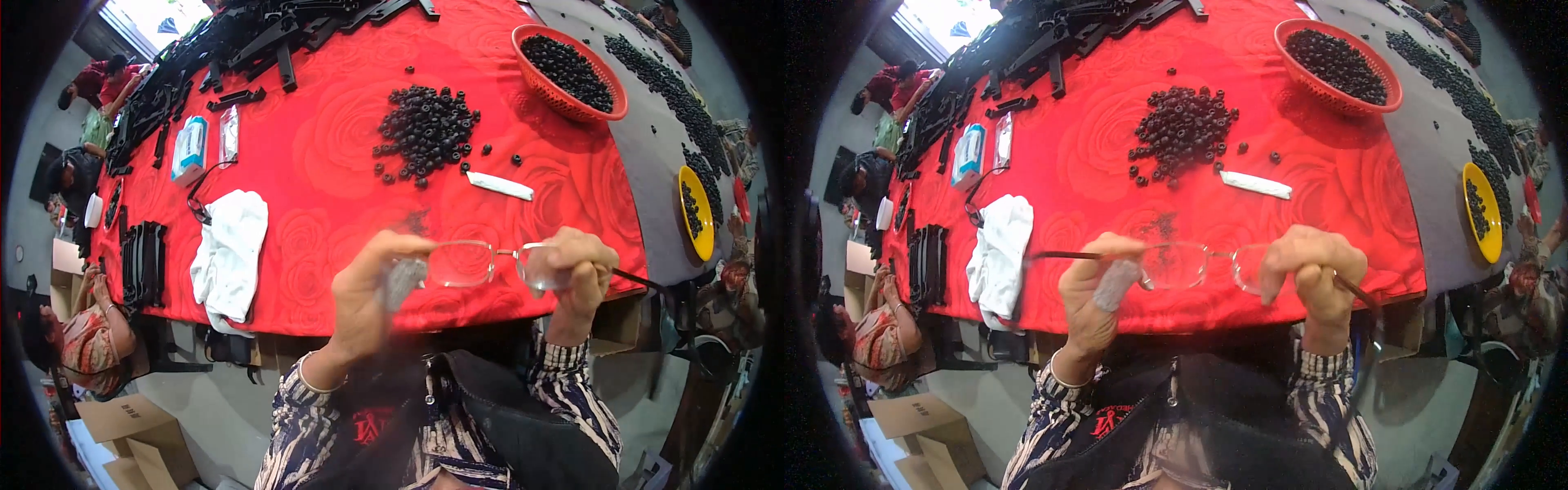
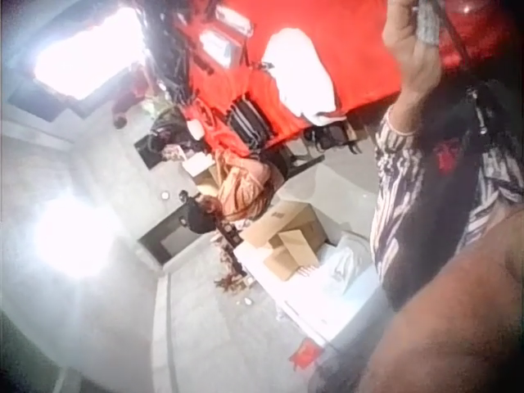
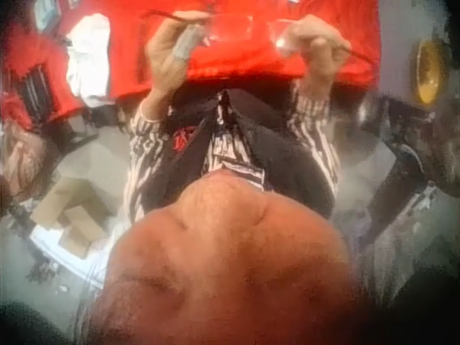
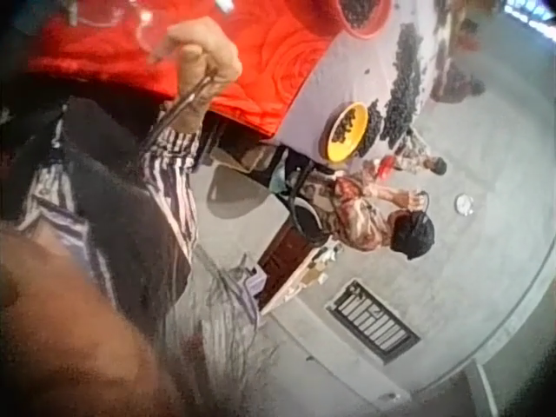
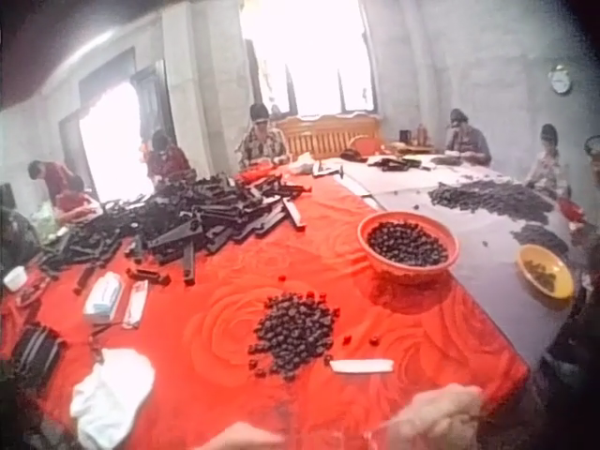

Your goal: The person trims small black plastic parts using a blade, pours additional parts from a basket onto the table, and rubs them together by hand. The person then puts on eyeglasses and trims more plastic parts with the blade.

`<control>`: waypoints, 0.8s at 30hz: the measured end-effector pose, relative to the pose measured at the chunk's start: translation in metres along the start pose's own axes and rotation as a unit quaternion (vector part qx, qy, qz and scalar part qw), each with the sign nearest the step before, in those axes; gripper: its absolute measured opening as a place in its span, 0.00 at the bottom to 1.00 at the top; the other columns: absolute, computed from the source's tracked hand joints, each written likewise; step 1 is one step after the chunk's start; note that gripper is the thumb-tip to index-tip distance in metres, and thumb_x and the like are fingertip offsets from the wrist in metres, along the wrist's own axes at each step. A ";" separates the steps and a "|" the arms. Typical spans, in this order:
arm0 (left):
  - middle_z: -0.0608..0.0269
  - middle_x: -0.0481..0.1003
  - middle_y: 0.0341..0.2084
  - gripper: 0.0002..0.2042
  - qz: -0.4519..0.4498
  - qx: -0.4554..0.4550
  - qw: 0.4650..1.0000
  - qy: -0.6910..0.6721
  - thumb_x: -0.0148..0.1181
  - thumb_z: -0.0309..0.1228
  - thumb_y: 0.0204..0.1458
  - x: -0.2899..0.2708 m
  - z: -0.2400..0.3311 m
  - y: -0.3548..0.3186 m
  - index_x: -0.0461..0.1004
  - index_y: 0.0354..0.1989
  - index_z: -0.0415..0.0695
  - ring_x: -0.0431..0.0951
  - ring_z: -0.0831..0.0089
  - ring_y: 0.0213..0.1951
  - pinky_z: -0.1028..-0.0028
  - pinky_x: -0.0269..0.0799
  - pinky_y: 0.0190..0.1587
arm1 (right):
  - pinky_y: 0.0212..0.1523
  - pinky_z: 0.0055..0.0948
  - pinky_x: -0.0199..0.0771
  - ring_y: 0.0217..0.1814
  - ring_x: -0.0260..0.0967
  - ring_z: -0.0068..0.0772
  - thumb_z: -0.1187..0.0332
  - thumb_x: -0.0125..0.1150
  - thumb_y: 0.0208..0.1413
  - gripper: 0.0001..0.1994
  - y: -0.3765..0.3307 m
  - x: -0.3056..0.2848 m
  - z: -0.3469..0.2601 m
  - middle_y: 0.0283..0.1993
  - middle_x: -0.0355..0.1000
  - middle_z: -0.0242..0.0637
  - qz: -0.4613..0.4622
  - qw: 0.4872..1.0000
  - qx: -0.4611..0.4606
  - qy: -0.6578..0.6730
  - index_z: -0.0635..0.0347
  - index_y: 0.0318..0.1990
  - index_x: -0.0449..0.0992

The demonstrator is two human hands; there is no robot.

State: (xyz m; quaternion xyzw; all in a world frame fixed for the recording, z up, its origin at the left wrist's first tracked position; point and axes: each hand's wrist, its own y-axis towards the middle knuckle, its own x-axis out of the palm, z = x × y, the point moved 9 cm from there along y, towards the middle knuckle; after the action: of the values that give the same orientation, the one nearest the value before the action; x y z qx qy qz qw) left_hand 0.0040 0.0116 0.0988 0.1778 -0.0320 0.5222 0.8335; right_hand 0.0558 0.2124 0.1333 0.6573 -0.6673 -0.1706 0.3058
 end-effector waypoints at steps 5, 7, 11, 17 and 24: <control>0.64 0.68 0.37 0.15 0.166 -0.041 0.981 0.093 0.50 0.18 0.51 -0.061 -0.017 -0.019 0.66 0.49 0.36 0.69 0.80 0.36 0.80 0.69 0.36 | 0.23 0.21 0.66 0.22 0.67 0.27 0.67 0.56 0.53 0.10 -0.017 -0.019 0.020 0.21 0.70 0.39 -0.012 0.989 0.020 -0.148 0.68 0.32 0.74; 0.63 0.68 0.35 0.14 0.184 0.011 0.978 0.099 0.51 0.18 0.51 -0.071 0.000 -0.026 0.67 0.47 0.35 0.69 0.80 0.34 0.80 0.69 0.34 | 0.25 0.24 0.68 0.25 0.69 0.30 0.75 0.60 0.47 0.07 -0.020 -0.007 0.019 0.26 0.72 0.40 -0.054 0.932 -0.037 -0.357 0.68 0.34 0.74; 0.62 0.68 0.28 0.12 0.181 0.198 0.931 0.246 0.55 0.27 0.50 -0.058 0.059 -0.046 0.67 0.42 0.37 0.68 0.74 0.28 0.76 0.68 0.28 | 0.26 0.27 0.72 0.28 0.71 0.35 0.78 0.61 0.45 0.09 -0.036 0.006 0.042 0.28 0.71 0.42 -0.109 0.867 -0.100 -0.476 0.69 0.36 0.74; 0.63 0.64 0.21 0.13 0.093 0.343 0.885 0.301 0.60 0.36 0.47 -0.024 0.101 -0.055 0.68 0.35 0.39 0.64 0.74 0.21 0.79 0.58 0.20 | 0.26 0.30 0.71 0.30 0.69 0.38 0.80 0.62 0.38 0.19 -0.045 0.010 0.053 0.31 0.69 0.41 -0.158 0.838 -0.084 -0.515 0.65 0.43 0.71; 0.66 0.61 0.21 0.14 0.043 0.384 0.893 0.230 0.59 0.38 0.48 -0.015 0.120 -0.067 0.67 0.35 0.43 0.61 0.72 0.22 0.76 0.59 0.19 | 0.31 0.32 0.67 0.29 0.66 0.38 0.67 0.64 0.38 0.21 -0.028 0.019 0.014 0.33 0.68 0.39 -0.202 0.821 -0.039 -0.532 0.64 0.43 0.71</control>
State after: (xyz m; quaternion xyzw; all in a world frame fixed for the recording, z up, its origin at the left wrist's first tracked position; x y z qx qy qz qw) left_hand 0.0721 -0.0675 0.1901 0.3575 0.3560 0.5557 0.6608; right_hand 0.0695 0.1892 0.1092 0.5720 -0.5710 -0.5778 -0.1133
